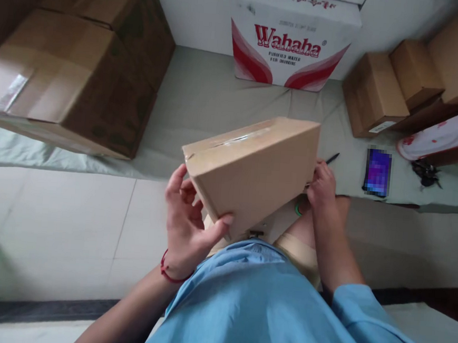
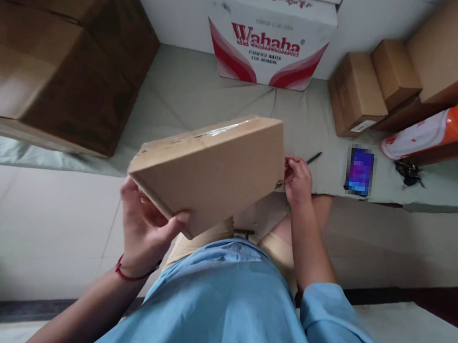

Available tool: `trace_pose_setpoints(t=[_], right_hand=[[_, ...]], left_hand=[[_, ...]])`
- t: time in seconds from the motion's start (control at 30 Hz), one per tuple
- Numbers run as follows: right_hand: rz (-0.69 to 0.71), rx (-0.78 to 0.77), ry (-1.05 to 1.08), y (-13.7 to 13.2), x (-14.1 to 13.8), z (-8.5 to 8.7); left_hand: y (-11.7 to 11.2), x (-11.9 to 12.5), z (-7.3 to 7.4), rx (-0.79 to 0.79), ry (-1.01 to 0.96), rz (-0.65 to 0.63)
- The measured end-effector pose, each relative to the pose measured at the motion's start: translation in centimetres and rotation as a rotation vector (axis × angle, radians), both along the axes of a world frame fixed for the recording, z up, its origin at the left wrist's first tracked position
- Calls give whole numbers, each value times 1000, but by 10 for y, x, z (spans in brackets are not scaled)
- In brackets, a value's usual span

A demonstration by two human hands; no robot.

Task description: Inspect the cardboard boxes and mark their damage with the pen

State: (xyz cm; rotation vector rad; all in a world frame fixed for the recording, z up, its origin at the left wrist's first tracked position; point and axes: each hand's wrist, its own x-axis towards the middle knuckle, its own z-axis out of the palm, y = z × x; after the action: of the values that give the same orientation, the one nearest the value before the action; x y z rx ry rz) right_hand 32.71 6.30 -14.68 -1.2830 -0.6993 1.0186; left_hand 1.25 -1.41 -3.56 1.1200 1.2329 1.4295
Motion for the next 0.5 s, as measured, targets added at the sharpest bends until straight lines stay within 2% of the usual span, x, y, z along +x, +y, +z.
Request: trace_pose_setpoints(t=[0.1, 0.2, 0.27, 0.37, 0.43, 0.5], right_hand=[[3, -32, 189, -34, -5, 6], [-65, -79, 255, -61, -8, 10], [-75, -106, 253, -71, -8, 12], [29, -163, 247, -80, -5, 14], [83, -198, 257, -87, -3, 14], [65, -197, 253, -95, -3, 13]], left_hand=[[-5, 1, 5, 164, 126, 5], [-9, 2, 6, 314, 211, -53], [-12, 4, 4, 328, 233, -94], [-15, 6, 1, 367, 298, -204], [-17, 7, 1, 512, 408, -272], [-19, 6, 1, 700, 549, -282]])
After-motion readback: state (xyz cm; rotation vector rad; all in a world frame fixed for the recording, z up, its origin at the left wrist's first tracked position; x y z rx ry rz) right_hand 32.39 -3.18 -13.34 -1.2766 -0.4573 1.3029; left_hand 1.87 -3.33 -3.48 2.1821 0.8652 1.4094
